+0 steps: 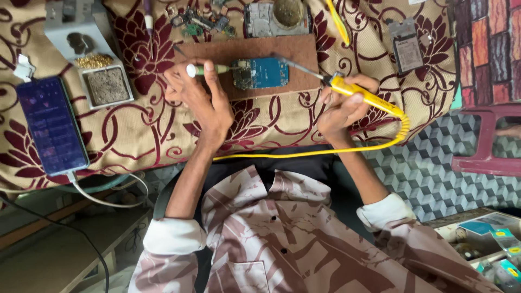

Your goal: The person uses a soldering iron and a small screwdriver to work on a blue circuit board placed on a wooden board. They repeatedly apply the soldering iron to various points on the board while holding it steady with the screwdriver.

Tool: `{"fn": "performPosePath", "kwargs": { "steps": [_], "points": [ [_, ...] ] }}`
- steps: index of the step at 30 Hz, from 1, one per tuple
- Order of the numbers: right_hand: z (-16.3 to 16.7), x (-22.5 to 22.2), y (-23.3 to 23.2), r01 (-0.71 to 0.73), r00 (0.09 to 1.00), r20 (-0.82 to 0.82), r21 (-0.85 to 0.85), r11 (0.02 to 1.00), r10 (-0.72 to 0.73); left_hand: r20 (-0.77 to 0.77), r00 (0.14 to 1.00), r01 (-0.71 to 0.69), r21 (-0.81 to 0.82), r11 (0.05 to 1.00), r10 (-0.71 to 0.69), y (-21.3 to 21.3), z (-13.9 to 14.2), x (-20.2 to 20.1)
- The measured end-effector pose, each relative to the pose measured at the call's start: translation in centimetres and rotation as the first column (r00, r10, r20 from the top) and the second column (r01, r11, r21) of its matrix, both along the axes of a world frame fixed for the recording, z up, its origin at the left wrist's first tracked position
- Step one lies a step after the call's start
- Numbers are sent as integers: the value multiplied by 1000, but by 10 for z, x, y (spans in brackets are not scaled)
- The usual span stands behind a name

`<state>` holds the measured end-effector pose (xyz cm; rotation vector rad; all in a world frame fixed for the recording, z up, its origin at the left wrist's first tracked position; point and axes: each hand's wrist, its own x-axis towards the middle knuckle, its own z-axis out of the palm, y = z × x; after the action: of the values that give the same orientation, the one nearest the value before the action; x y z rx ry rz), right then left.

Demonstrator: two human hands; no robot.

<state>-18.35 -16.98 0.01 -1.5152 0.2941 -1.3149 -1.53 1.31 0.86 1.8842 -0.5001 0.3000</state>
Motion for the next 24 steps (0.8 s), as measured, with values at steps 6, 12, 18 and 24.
{"fn": "performPosePath", "kwargs": {
  "steps": [6,12,18,24],
  "points": [
    [-18,29,-17,7,988,141,331,944,-57,47,999,-8,37,999,6,2,7,-2],
    [-25,32,-8,-41,999,44,329,943,28,56,998,-45,70,997,41,2,8,-4],
    [-15,31,-2,-123,992,33,418,900,121,11,1000,11,57,998,-12,6,16,-7],
    [-12,31,-3,-155,982,-73,231,960,176,-53,997,50,-66,997,-53,4,17,-7]
  ]
}}
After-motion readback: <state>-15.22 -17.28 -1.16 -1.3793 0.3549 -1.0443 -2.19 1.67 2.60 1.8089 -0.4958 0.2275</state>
